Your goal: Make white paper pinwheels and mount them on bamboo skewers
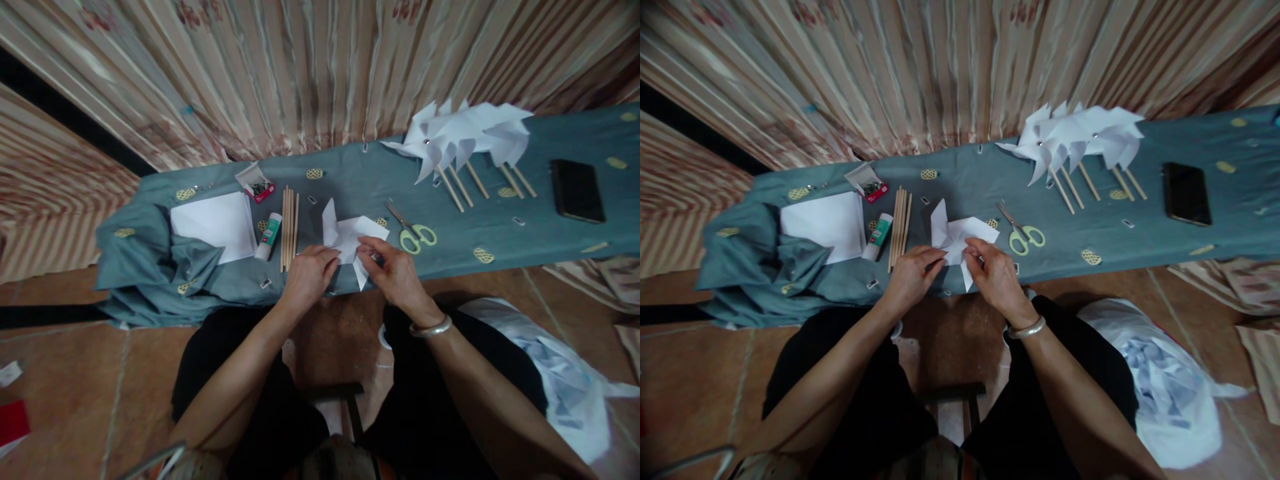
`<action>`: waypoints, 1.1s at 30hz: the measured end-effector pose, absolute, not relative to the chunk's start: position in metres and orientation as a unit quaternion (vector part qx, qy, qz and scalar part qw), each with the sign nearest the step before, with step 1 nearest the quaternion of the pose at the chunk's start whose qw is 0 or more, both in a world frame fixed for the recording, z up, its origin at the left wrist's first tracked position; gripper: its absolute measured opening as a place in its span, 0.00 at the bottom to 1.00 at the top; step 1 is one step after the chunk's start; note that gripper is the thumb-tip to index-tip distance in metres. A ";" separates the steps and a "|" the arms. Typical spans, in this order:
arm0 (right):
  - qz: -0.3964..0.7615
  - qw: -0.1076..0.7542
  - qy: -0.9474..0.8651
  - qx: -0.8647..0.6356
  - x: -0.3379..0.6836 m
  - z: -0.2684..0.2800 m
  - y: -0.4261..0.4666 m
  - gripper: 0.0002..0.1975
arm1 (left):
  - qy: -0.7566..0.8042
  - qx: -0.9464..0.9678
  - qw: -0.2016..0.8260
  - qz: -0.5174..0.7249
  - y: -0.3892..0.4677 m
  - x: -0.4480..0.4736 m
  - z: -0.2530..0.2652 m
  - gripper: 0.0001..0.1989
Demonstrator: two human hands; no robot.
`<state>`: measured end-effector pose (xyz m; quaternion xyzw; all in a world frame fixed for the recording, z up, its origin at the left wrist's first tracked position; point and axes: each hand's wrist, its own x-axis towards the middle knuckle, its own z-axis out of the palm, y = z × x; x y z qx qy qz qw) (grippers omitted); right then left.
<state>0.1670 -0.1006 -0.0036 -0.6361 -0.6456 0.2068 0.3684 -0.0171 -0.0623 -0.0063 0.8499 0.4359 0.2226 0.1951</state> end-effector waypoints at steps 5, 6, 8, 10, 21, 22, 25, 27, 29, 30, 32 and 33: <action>0.247 0.371 -0.615 -0.651 0.161 -0.004 -0.098 0.15 | 0.452 0.839 0.208 0.221 -0.062 -0.016 -0.005 0.10; 0.248 0.370 -0.609 -0.656 0.160 -0.004 -0.097 0.14 | 0.455 0.836 0.210 0.222 -0.063 -0.016 -0.005 0.10; 0.248 0.367 -0.601 -0.666 0.158 -0.004 -0.095 0.13 | 0.461 0.831 0.214 0.226 -0.064 -0.016 -0.004 0.12; 0.241 0.361 -0.601 -0.671 0.156 -0.004 -0.094 0.12 | 0.463 0.825 0.222 0.234 -0.065 -0.016 -0.004 0.13; 0.127 0.346 -0.701 -0.610 0.155 -0.005 -0.099 0.09 | 0.438 0.827 0.223 0.273 -0.066 -0.018 -0.009 0.10; 0.117 0.345 -0.709 -0.604 0.156 -0.005 -0.099 0.10 | 0.437 0.828 0.224 0.271 -0.066 -0.018 -0.009 0.10; 0.091 0.338 -0.722 -0.597 0.156 -0.007 -0.101 0.12 | 0.438 0.828 0.225 0.268 -0.066 -0.018 -0.007 0.10; 0.079 0.327 -0.724 -0.602 0.156 -0.008 -0.102 0.13 | 0.440 0.827 0.226 0.266 -0.066 -0.017 -0.006 0.10; 0.071 0.313 -0.726 -0.609 0.155 -0.008 -0.103 0.14 | 0.441 0.827 0.228 0.262 -0.066 -0.017 -0.006 0.10; 0.069 0.305 -0.727 -0.611 0.155 -0.009 -0.104 0.14 | 0.443 0.826 0.230 0.260 -0.066 -0.017 -0.006 0.10; 0.069 0.291 -0.731 -0.613 0.154 -0.008 -0.105 0.15 | 0.447 0.824 0.234 0.257 -0.065 -0.017 -0.006 0.10; 0.071 0.283 -0.734 -0.613 0.154 -0.008 -0.105 0.15 | 0.449 0.823 0.235 0.256 -0.065 -0.017 -0.006 0.10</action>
